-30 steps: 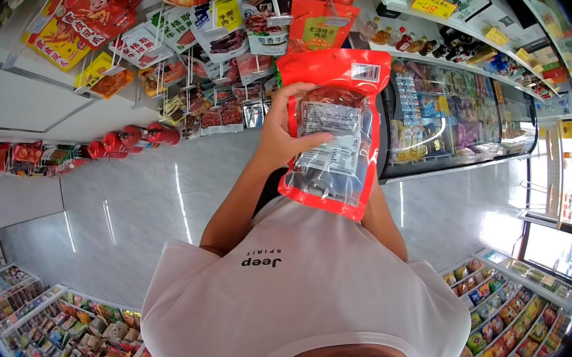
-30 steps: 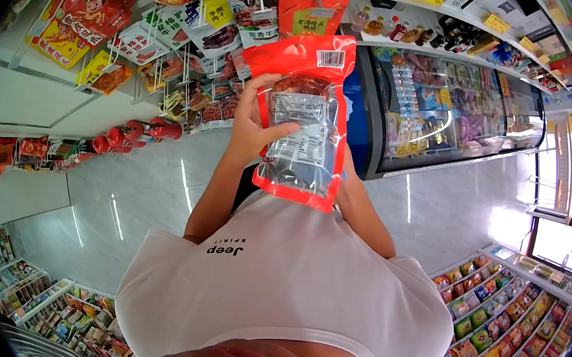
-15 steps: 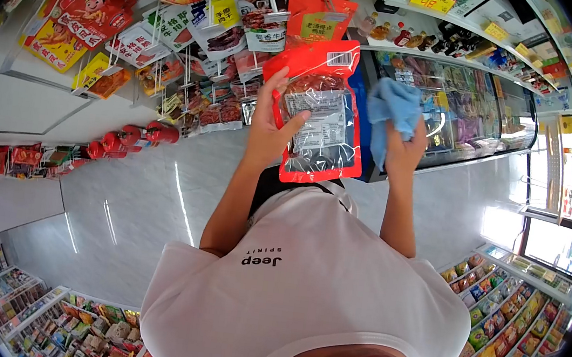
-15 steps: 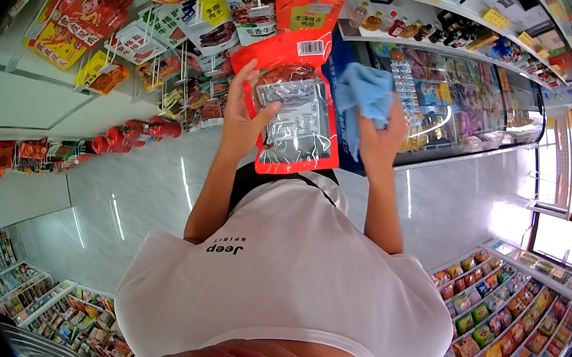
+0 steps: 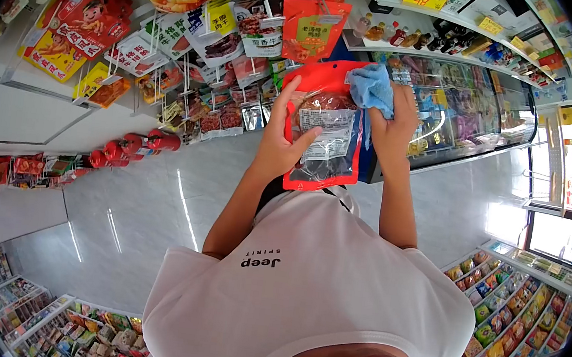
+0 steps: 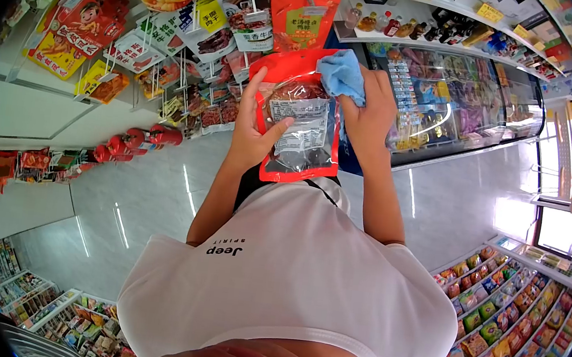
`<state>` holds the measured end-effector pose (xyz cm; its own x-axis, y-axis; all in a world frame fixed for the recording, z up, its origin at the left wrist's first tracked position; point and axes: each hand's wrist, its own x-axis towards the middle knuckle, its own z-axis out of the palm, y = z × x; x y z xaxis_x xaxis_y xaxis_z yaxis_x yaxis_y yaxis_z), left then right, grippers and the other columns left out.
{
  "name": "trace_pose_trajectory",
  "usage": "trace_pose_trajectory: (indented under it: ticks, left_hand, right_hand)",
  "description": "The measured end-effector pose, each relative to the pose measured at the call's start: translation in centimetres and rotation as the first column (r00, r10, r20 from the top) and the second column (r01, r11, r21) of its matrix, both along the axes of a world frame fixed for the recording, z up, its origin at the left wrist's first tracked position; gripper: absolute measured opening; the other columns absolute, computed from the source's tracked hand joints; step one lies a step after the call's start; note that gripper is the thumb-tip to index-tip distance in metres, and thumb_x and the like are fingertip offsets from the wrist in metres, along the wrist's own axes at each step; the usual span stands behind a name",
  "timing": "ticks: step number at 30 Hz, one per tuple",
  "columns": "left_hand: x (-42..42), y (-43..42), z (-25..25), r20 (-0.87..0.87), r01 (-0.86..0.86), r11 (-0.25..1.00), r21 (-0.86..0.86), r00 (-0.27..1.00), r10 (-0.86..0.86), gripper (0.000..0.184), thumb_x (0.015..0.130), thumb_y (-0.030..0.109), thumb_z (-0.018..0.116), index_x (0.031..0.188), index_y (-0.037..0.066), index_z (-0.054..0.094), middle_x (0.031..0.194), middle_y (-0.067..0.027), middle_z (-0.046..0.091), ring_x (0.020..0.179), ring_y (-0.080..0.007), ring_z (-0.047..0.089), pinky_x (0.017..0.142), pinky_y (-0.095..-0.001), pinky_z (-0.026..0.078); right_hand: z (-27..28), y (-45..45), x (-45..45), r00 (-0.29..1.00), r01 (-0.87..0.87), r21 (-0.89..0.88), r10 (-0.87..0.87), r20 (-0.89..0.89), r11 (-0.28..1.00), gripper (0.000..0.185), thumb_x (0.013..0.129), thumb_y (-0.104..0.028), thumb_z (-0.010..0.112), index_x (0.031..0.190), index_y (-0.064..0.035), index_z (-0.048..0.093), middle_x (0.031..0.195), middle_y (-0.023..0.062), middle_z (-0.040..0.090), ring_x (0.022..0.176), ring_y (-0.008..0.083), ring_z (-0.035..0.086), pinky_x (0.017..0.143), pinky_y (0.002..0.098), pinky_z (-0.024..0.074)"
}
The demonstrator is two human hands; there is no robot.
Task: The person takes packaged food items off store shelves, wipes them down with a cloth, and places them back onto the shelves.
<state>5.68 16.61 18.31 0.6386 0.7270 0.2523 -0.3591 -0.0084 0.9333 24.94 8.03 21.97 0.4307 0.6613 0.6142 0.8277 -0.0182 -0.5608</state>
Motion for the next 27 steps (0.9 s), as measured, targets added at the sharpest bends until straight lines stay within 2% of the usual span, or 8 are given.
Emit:
trace_pose_trajectory:
  ticks: [6,9,10,12,14,21,25,27]
  left_hand:
    - [-0.3,0.9,-0.4,-0.056,-0.065,0.971,0.232,0.995,0.08,0.093,0.082,-0.005,0.073,0.156,0.003,0.018,0.155,-0.0158,0.031,0.14,-0.0252,0.039,0.117,-0.0393,0.034]
    - [-0.5,0.4,0.2,-0.024,0.021,0.999,0.047,0.999,-0.02,0.093,0.082,-0.007,0.072,0.157,0.004,0.017,0.157,-0.0147,0.028,0.14,-0.0255,0.039,0.117,-0.0392,0.034]
    - [-0.4,0.4,-0.1,-0.027,0.017,0.997,0.076,1.0,-0.015,0.094,0.082,-0.008,0.071,0.157,0.004,0.016,0.157,-0.0142,0.027,0.14,-0.0257,0.039,0.116,-0.0391,0.036]
    - [-0.1,0.6,-0.7,-0.028,0.008,0.991,0.137,1.0,-0.004,0.095,0.082,-0.009,0.07,0.158,0.005,0.014,0.158,-0.0134,0.025,0.141,-0.0261,0.039,0.114,-0.0388,0.038]
    - [0.1,0.3,-0.4,-0.005,0.026,0.998,0.054,1.0,-0.026,0.097,0.082,-0.011,0.069,0.158,0.006,0.011,0.158,-0.0135,0.024,0.141,-0.0265,0.039,0.112,-0.0385,0.04]
    - [0.5,0.1,-0.7,-0.046,0.029,0.983,0.179,0.999,-0.021,0.1,0.082,-0.011,0.069,0.159,0.008,0.007,0.159,-0.0152,0.022,0.141,-0.0273,0.039,0.111,-0.0389,0.04]
    - [0.7,-0.1,0.1,-0.059,0.104,0.987,0.124,0.994,-0.097,0.102,0.083,-0.01,0.069,0.159,0.009,0.005,0.158,-0.0151,0.026,0.141,-0.0266,0.04,0.112,-0.0381,0.037]
    - [0.7,-0.4,-0.1,-0.036,0.138,0.988,0.071,0.99,-0.136,0.102,0.083,-0.01,0.07,0.159,0.01,0.004,0.156,-0.0149,0.03,0.14,-0.026,0.041,0.112,-0.0373,0.036]
  right_hand:
    - [0.8,-0.6,-1.1,0.987,-0.115,-0.11,0.126,0.096,0.987,0.044,0.067,-0.007,0.074,0.111,-0.0061,0.069,0.094,0.0127,0.06,0.086,0.0344,0.062,0.073,0.04,0.0508]
    - [1.4,0.4,0.8,0.994,0.04,-0.069,-0.033,0.1,0.997,0.042,0.068,-0.007,0.074,0.11,-0.007,0.069,0.095,0.0128,0.061,0.087,0.0345,0.062,0.074,0.0402,0.0509]
    - [1.4,0.6,1.2,0.995,0.037,-0.038,-0.033,0.099,0.999,0.043,0.069,-0.007,0.074,0.112,-0.0078,0.069,0.096,0.0131,0.062,0.087,0.035,0.063,0.075,0.0413,0.0511]
    - [1.8,0.5,0.3,0.992,-0.042,-0.082,0.051,0.113,0.996,0.045,0.068,-0.007,0.075,0.113,-0.0082,0.068,0.097,0.0134,0.062,0.088,0.0353,0.063,0.076,0.042,0.0512]
    - [1.6,0.2,-0.8,0.975,-0.17,-0.123,0.185,0.125,0.978,0.049,0.066,-0.008,0.077,0.114,-0.0079,0.067,0.099,0.0132,0.062,0.09,0.0347,0.063,0.077,0.0423,0.0516]
    - [2.1,1.8,-0.7,0.985,-0.117,-0.106,0.129,0.115,0.988,0.048,0.065,-0.009,0.077,0.112,-0.0066,0.068,0.098,0.0112,0.063,0.093,0.0318,0.063,0.076,0.0393,0.0524]
    - [3.0,2.1,-2.2,0.947,-0.244,-0.105,0.26,0.19,0.964,0.047,0.066,-0.01,0.077,0.112,-0.007,0.068,0.094,0.0106,0.063,0.09,0.0305,0.063,0.074,0.039,0.0521]
    - [2.9,2.9,-1.6,0.969,-0.179,-0.05,0.185,0.163,0.983,0.049,0.065,-0.01,0.077,0.113,-0.0083,0.068,0.093,0.0097,0.062,0.089,0.0304,0.063,0.073,0.0388,0.0522]
